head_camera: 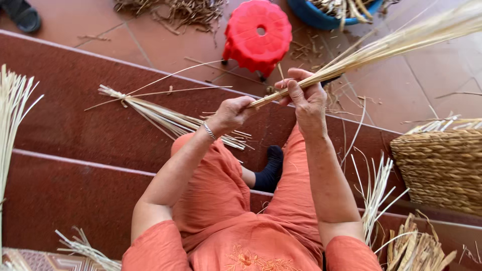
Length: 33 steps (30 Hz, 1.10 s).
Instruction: The person sits on the floor and gathers dried straw stalks into a bundle. They use shears to trim the ends, align the stalks by hand, and then tie the bundle with a thin strip of straw. The finished bundle is placed on the floor next to other completed bundles.
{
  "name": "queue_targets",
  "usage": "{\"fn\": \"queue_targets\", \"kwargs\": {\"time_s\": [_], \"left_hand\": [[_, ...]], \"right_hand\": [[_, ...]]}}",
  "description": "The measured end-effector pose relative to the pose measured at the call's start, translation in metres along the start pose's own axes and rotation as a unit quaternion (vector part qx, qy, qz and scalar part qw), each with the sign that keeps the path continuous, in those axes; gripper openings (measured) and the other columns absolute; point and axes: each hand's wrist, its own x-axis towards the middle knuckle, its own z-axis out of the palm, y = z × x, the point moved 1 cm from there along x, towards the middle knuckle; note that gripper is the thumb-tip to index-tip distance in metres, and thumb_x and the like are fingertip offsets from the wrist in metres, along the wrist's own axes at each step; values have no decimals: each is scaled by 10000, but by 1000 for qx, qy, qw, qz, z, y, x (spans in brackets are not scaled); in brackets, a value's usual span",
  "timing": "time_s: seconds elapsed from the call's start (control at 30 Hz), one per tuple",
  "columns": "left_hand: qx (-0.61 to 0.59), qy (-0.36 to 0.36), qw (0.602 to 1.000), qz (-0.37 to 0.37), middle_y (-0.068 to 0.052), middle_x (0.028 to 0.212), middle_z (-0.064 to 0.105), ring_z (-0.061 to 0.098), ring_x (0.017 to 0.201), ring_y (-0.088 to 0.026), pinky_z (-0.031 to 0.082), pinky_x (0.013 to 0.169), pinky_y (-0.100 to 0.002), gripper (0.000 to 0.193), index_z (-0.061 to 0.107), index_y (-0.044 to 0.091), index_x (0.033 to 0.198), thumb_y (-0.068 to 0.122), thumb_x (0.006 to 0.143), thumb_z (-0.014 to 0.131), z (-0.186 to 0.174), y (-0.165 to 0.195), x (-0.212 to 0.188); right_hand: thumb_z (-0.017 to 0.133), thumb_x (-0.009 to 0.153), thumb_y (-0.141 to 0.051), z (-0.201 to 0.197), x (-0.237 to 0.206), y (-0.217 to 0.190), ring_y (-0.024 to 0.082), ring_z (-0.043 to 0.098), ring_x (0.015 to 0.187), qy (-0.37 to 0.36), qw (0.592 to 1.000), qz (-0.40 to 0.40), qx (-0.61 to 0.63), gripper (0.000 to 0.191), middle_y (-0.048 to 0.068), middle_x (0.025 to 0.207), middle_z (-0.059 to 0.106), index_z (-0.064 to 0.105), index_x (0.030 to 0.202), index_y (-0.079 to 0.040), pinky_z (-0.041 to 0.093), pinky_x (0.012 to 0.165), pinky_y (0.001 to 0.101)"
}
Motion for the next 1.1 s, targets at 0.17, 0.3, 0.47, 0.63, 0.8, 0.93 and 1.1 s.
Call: {"fn": "queue_targets", "kwargs": {"time_s": [0.17,0.3,0.47,0.63,0.8,0.93,1.1], "left_hand": [[97,-46,982,157,-107,910,689,639,871,-311,535,791,-422,102,701,90,973,108,894,763,52,39,39],[108,-90,977,164,-93,1014,682,627,968,-310,523,868,-416,173,690,83,1046,151,912,776,81,47,38],[125,-94,976,154,-112,1085,667,620,1022,-344,500,912,-459,292,674,69,1112,207,887,800,111,25,22],[169,-72,979,89,-156,1181,650,594,1044,-382,496,897,-481,314,641,91,1173,171,890,752,148,-7,4],[118,-47,991,35,-109,1037,702,670,963,-324,558,861,-435,298,632,129,1221,190,955,751,163,-6,8],[-2,-27,999,-44,-68,989,740,732,914,-231,581,814,-359,756,399,109,1513,209,866,778,161,5,1],[85,-58,993,-63,-150,1085,731,696,972,-277,554,862,-396,838,445,47,1428,217,734,883,158,-14,-9]], "right_hand": [[695,1085,-89,-29,-29,-64,108,711,792,-13,975,-133,-180,122,108,994,764,660,1157,3,592,638,230],[736,1091,-71,-47,-62,-80,97,713,795,-13,944,-175,-280,96,72,912,732,684,1120,4,606,674,243],[794,989,-71,-56,-86,-40,82,594,669,-16,943,-136,-302,161,35,818,680,710,1107,0,488,566,244],[822,944,-104,-62,-96,18,84,539,676,27,960,-69,-269,270,46,830,621,704,1166,-7,449,588,231],[811,950,-109,-76,-96,22,141,616,820,88,920,-193,-329,204,87,935,655,720,1110,-22,514,697,261],[739,1019,-89,-85,-101,13,99,680,798,51,964,-106,-238,116,49,936,692,703,1098,-12,548,674,234],[744,981,-95,-82,-99,28,140,643,688,55,931,-102,-347,100,83,817,687,735,1012,-1,523,584,268]]}}
